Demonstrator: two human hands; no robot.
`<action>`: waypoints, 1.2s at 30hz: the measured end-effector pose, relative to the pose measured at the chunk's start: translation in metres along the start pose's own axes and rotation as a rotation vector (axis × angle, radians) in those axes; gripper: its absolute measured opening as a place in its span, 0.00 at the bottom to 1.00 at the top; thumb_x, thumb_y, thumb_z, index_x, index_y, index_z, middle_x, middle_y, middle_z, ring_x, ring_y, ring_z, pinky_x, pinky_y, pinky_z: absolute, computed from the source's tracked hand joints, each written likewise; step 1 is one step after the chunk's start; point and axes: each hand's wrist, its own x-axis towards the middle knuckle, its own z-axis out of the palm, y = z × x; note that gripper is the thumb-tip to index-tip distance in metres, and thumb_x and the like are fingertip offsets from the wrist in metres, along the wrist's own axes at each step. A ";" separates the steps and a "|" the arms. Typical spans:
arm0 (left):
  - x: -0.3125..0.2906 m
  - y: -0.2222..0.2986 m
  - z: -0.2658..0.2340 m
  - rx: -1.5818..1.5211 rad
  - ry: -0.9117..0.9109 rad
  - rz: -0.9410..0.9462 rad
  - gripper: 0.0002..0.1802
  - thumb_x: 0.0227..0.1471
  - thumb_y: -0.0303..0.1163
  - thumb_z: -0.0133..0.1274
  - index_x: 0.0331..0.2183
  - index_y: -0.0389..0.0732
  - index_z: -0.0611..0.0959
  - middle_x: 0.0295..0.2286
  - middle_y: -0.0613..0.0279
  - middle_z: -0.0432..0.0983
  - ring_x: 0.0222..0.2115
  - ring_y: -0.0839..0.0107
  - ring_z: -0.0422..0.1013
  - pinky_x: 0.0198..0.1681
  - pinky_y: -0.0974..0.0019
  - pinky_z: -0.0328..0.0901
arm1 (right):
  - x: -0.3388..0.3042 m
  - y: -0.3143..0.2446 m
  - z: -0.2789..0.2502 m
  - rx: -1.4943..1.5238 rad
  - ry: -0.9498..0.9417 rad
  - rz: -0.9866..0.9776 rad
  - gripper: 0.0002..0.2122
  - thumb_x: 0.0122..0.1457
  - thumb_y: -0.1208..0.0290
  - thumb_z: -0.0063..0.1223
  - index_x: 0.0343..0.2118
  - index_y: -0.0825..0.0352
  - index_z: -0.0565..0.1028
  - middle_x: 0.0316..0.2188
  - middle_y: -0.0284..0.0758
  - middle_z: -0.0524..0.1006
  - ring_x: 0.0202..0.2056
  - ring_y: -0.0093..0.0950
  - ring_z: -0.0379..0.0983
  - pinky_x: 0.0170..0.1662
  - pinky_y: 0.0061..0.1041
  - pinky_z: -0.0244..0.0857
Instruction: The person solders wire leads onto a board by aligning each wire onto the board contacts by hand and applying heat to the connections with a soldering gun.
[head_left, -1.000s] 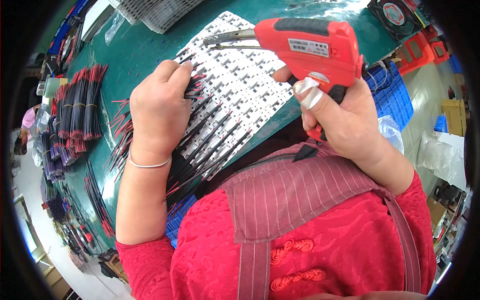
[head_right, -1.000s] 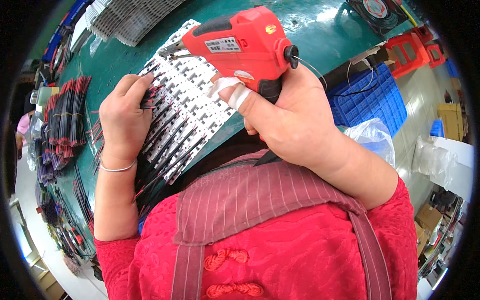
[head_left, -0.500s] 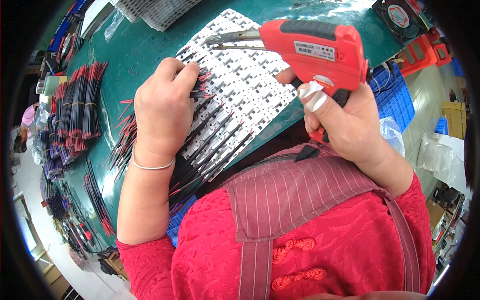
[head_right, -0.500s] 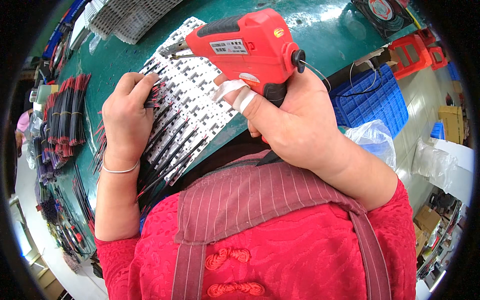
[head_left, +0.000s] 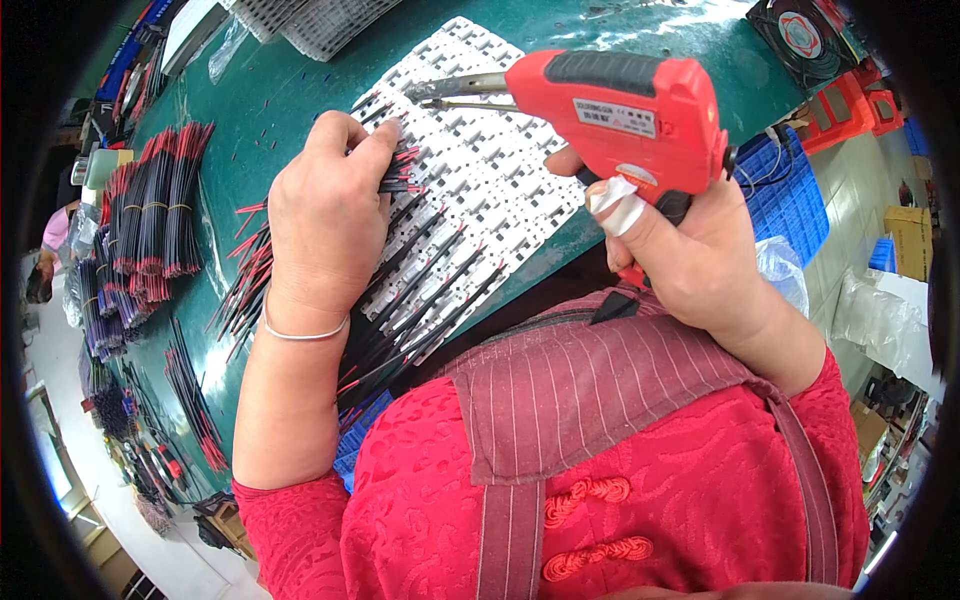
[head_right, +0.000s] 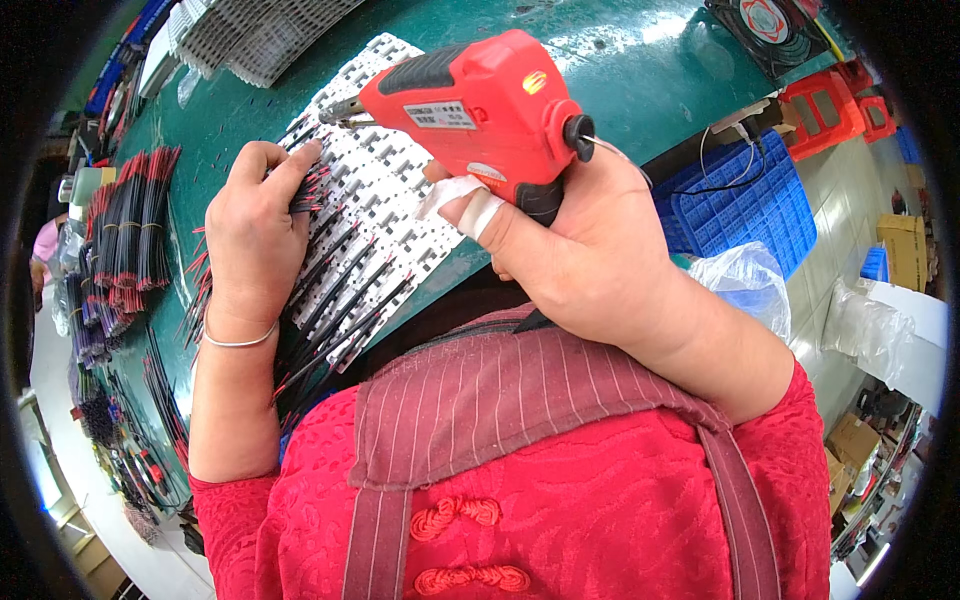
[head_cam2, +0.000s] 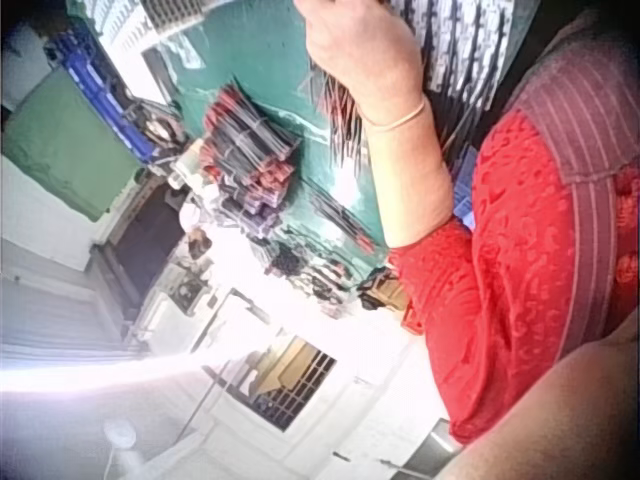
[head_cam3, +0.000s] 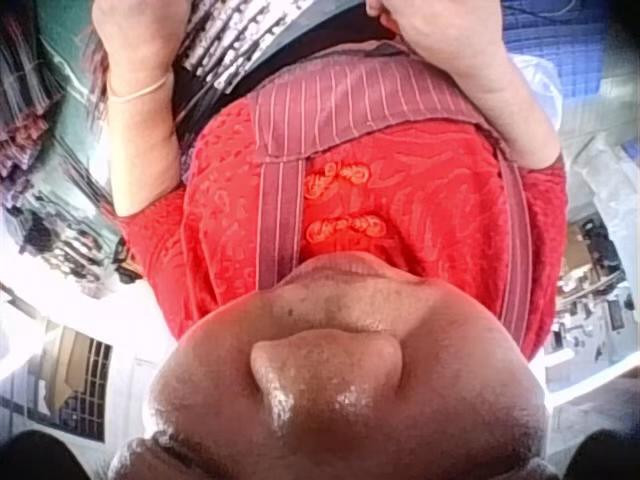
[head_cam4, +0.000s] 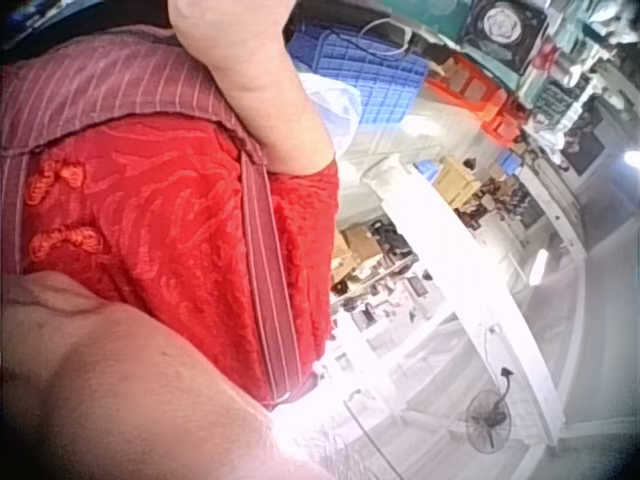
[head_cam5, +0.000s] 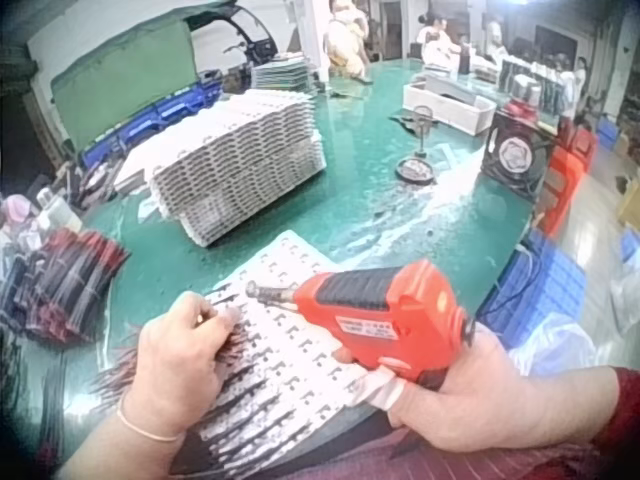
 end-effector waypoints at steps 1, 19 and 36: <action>0.000 0.000 -0.001 -0.003 -0.010 -0.003 0.26 0.35 0.15 0.60 0.41 0.44 0.84 0.32 0.59 0.74 0.30 0.58 0.74 0.34 0.59 0.70 | 0.000 0.000 0.001 -0.002 -0.001 0.000 0.11 0.64 0.72 0.53 0.47 0.70 0.74 0.46 0.41 0.78 0.22 0.14 0.67 0.25 0.15 0.65; 0.000 -0.007 0.002 -0.008 0.018 0.052 0.20 0.36 0.19 0.60 0.38 0.40 0.85 0.30 0.56 0.72 0.28 0.56 0.74 0.32 0.58 0.71 | 0.009 0.008 0.009 -0.043 -0.043 -0.089 0.15 0.64 0.72 0.54 0.51 0.71 0.72 0.43 0.38 0.79 0.23 0.14 0.67 0.25 0.15 0.65; -0.002 -0.010 0.002 -0.011 0.020 0.052 0.22 0.34 0.21 0.64 0.38 0.38 0.84 0.31 0.55 0.72 0.29 0.56 0.75 0.32 0.57 0.71 | 0.007 0.006 0.019 -0.033 0.026 -0.073 0.10 0.64 0.73 0.54 0.44 0.72 0.74 0.37 0.36 0.78 0.20 0.15 0.66 0.24 0.18 0.62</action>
